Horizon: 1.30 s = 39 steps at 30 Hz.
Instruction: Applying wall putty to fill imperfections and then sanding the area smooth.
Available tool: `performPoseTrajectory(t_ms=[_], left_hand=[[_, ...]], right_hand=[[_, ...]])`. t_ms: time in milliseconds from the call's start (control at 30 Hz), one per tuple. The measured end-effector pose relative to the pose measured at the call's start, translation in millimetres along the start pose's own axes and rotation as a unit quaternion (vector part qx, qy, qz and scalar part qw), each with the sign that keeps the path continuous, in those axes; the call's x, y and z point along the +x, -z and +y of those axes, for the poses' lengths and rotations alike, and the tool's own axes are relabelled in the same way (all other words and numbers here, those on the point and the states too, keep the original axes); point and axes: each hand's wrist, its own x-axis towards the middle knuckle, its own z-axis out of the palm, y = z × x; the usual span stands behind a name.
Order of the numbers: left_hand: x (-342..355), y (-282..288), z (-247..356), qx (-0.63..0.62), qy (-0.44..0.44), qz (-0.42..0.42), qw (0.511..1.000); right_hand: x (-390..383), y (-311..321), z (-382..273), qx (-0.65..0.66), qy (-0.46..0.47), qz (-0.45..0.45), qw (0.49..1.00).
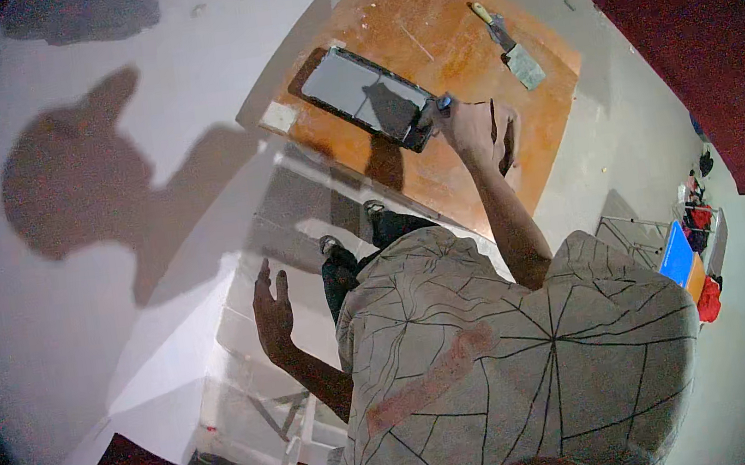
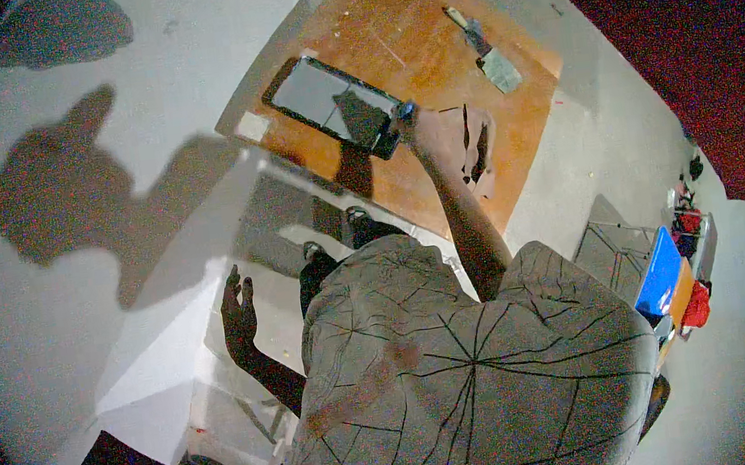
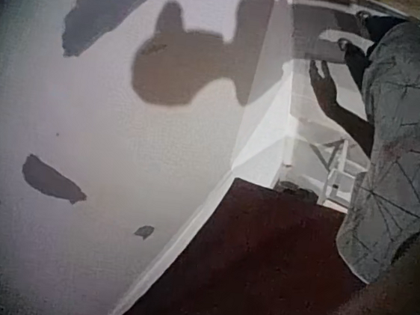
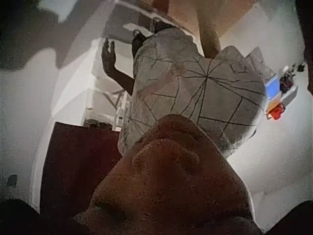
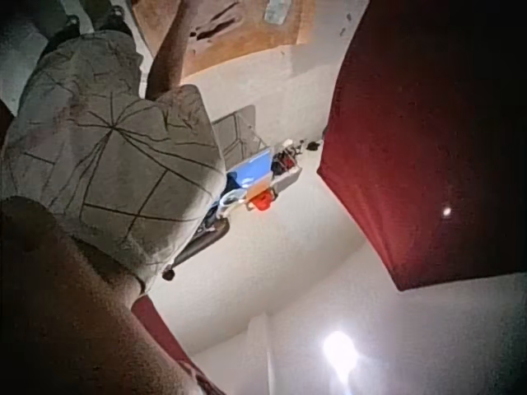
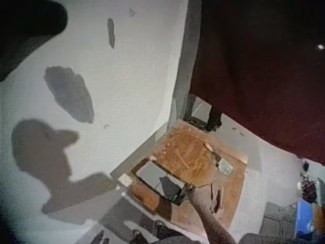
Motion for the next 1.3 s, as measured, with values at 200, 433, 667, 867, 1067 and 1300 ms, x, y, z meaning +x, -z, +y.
performPoseTrajectory(t_ms=[200,433,667,867,1067,1300], left_hand=[[-2,-3,18,0.029,0.018,0.002,0.999],[18,-9,59,0.072,-0.010,0.014,0.997],[33,-23,87,0.074,-0.050,-0.056,0.994],[86,-9,100,0.135,-0.110,-0.065,0.983],[138,4,132,0.090,-0.164,-0.050,0.981],[178,-26,105,0.125,-0.175,-0.079,0.973]], right_hand=[[2,40,-2,0.031,0.039,0.043,0.998],[10,-2,45,0.248,-0.062,0.078,0.964],[-1,5,24,0.284,-0.117,0.143,0.941],[7,-34,21,0.230,0.020,0.173,0.957],[19,-63,24,0.091,0.086,0.146,0.981],[42,-56,-5,0.043,0.049,-0.029,0.997]])
